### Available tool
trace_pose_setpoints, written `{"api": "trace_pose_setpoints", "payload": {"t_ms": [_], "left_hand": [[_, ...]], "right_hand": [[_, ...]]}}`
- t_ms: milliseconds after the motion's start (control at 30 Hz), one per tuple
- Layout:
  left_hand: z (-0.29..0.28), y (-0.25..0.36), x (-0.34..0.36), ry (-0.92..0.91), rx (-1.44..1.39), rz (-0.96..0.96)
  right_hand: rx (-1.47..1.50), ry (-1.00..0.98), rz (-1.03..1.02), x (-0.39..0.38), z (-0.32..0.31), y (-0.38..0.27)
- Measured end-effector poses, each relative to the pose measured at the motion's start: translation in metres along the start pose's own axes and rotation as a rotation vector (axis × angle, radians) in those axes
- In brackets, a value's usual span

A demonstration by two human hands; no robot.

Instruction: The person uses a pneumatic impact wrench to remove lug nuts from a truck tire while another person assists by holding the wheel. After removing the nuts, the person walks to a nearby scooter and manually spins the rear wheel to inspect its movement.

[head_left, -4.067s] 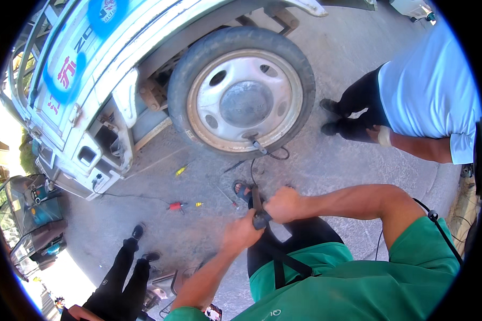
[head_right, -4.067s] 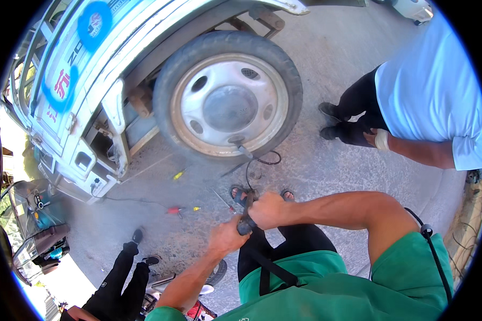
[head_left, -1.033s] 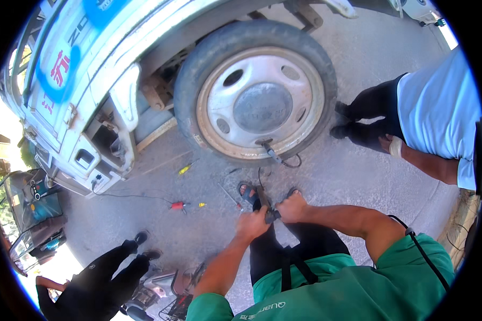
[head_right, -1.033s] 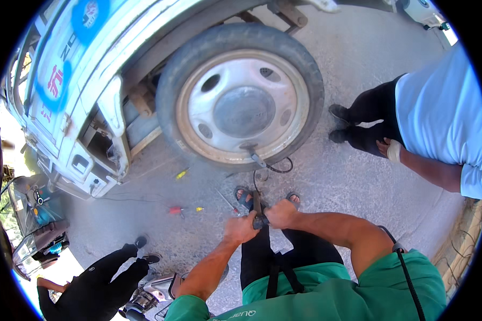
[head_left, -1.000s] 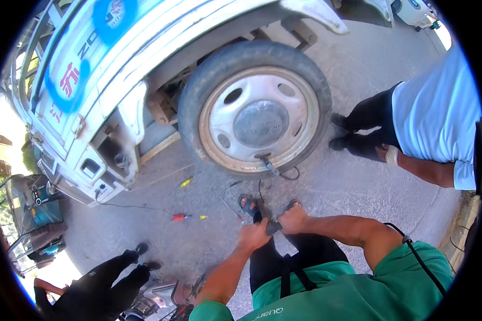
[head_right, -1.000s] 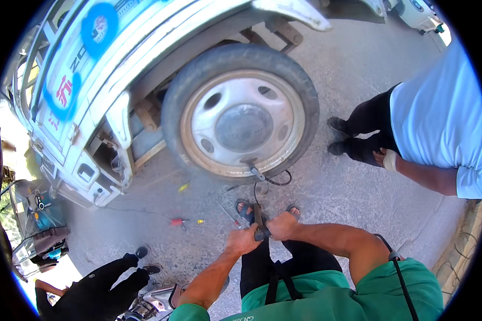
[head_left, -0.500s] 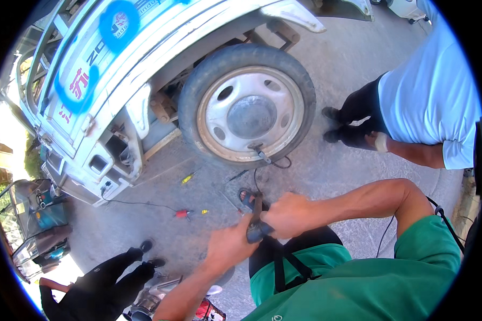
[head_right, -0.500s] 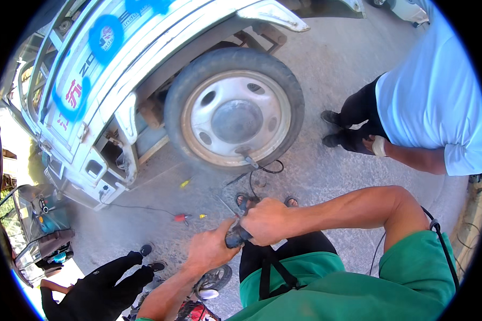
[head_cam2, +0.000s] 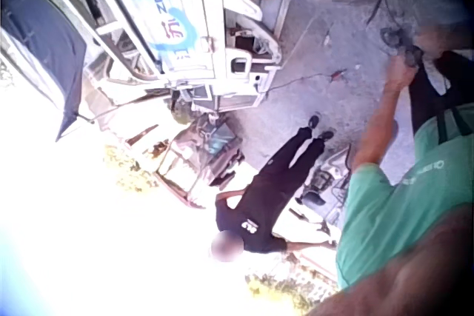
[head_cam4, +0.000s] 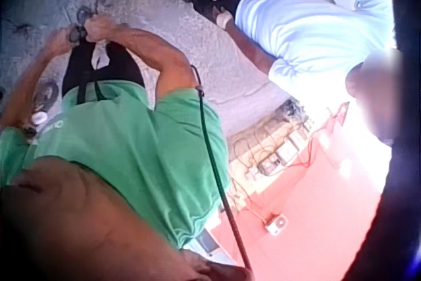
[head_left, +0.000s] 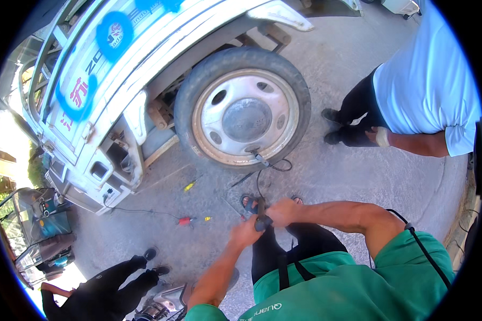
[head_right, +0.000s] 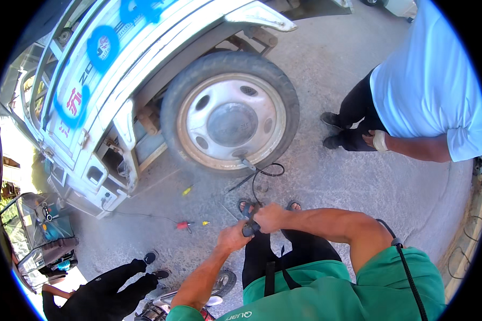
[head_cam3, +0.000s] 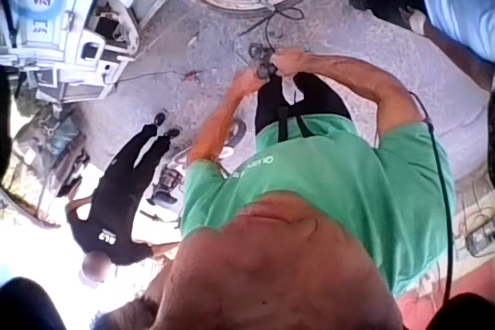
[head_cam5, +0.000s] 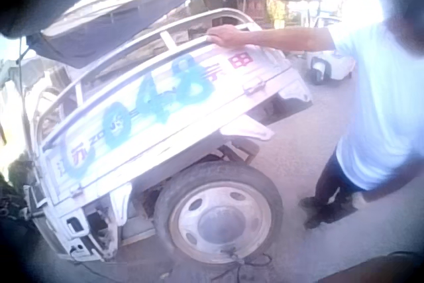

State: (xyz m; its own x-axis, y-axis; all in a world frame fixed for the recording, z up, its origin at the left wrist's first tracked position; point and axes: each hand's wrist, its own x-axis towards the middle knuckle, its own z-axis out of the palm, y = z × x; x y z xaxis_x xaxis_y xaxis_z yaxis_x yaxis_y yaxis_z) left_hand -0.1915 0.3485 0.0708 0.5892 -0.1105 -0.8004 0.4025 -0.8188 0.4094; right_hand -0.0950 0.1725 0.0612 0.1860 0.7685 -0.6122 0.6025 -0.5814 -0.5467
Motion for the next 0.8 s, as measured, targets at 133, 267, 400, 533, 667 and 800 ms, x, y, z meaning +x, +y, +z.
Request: {"api": "trace_pose_setpoints", "payload": {"t_ms": [133, 267, 400, 533, 667, 800], "left_hand": [[-0.102, 0.054, -0.099, 0.072, 0.008, 0.032], [-0.182, 0.096, -0.15, 0.157, 0.091, 0.257], [-0.099, 0.062, -0.103, 0.14, -0.008, 0.158], [0.044, 0.018, 0.007, 0.128, 0.033, 0.087], [0.099, -0.029, 0.056, 0.169, 0.027, 0.155], [0.046, -0.029, 0.06, 0.113, 0.097, 0.148]], "right_hand": [[-0.035, -0.053, -0.101, -0.059, -0.143, -0.064], [-0.017, -0.009, -0.126, -0.111, -0.211, -0.095], [-0.059, -0.03, -0.134, -0.069, -0.129, -0.061], [-0.17, 0.1, -0.068, -0.025, 0.025, 0.013], [-0.094, 0.305, -0.097, 0.017, 0.111, 0.052], [-0.031, 0.082, 0.009, 0.028, 0.072, 0.029]]}}
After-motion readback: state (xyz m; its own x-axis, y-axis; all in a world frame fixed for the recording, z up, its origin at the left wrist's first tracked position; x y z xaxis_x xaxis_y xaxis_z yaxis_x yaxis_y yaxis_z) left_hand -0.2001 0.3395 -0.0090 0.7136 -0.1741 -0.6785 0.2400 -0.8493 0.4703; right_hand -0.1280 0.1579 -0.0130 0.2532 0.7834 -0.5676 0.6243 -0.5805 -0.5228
